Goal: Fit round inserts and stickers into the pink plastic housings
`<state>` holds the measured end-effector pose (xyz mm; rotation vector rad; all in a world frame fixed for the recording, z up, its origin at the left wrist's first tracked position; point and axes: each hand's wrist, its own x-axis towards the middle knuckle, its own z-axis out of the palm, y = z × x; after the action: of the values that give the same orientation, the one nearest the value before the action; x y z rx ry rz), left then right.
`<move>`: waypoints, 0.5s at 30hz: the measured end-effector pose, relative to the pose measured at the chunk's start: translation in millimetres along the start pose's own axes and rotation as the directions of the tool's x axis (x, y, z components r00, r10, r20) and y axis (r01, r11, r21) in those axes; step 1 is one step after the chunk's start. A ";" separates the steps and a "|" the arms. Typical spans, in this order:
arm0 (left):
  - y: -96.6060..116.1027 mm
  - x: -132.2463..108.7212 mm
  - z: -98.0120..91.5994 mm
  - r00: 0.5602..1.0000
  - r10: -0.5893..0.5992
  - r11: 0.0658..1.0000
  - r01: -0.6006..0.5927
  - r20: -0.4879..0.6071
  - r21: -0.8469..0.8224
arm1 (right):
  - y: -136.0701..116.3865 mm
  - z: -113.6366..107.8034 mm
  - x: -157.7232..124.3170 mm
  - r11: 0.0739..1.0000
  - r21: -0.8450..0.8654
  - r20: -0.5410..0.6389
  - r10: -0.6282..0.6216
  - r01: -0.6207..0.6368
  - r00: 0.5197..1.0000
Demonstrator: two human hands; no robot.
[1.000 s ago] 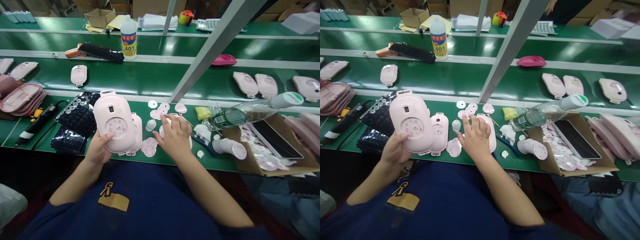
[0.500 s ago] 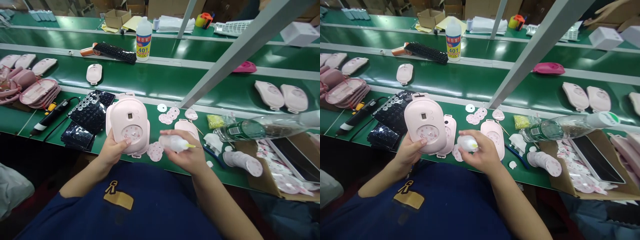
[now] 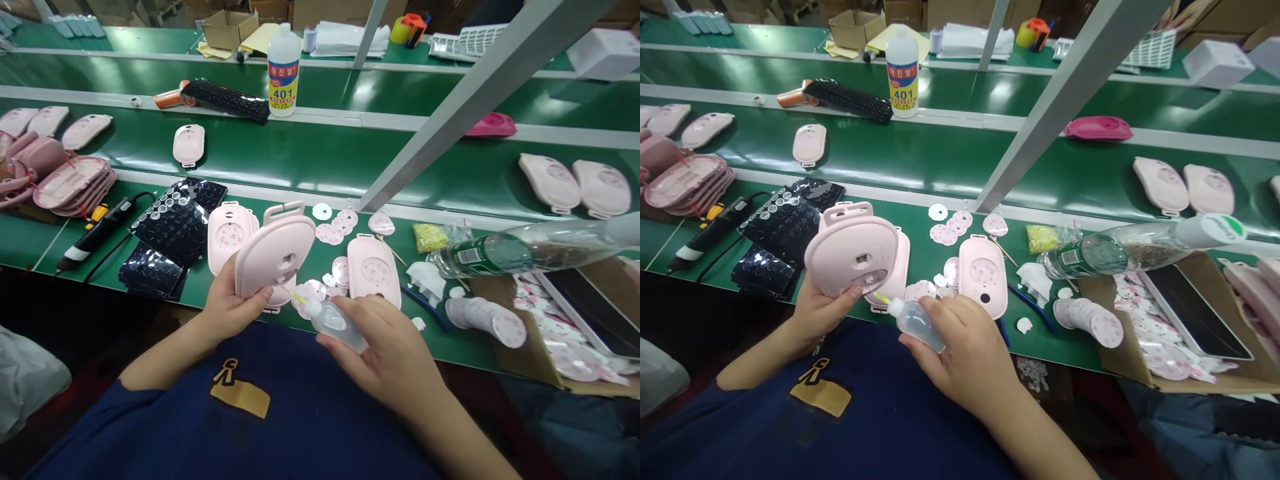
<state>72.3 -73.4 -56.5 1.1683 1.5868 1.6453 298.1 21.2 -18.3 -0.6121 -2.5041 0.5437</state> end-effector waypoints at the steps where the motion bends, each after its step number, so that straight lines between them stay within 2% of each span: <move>1: 0.8 -0.1 0.0 1.000 0.012 1.000 -0.012 -0.008 -0.001 | -1.6 -1.2 -1.1 1.000 -0.002 -0.002 0.008 -0.008 1.000; 2: 1.0 0.2 0.2 1.000 -0.006 0.999 0.005 -0.023 -0.033 | -2.4 -2.2 -1.7 1.000 0.003 -0.001 0.017 -0.017 1.000; 5: -1.0 3.5 2.3 0.986 -0.160 0.959 0.143 -0.052 -0.244 | 0.3 -2.6 -1.2 0.994 0.090 -0.003 0.056 -0.056 0.998; 8: -1.7 10.2 7.4 0.960 -0.273 0.873 0.221 -0.062 -0.434 | 8.0 5.8 0.0 0.929 0.350 0.016 0.122 -0.120 0.992; 11: 2.9 15.5 17.6 0.952 -0.276 0.839 0.173 -0.131 -0.515 | 12.0 25.7 1.2 0.710 0.667 0.127 0.190 -0.226 0.974; 13: 6.3 15.7 27.4 0.968 -0.192 0.842 0.077 -0.164 -0.534 | 9.4 41.6 3.2 0.495 0.805 0.256 0.206 -0.327 0.944; 15: 6.9 13.1 37.5 0.985 -0.070 0.840 -0.026 -0.156 -0.542 | 3.7 54.6 6.6 0.250 0.874 0.376 0.192 -0.416 0.906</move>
<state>100.2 -44.9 -50.3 0.7193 1.0918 2.0423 264.1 13.7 -61.0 -0.5309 -1.6393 2.1283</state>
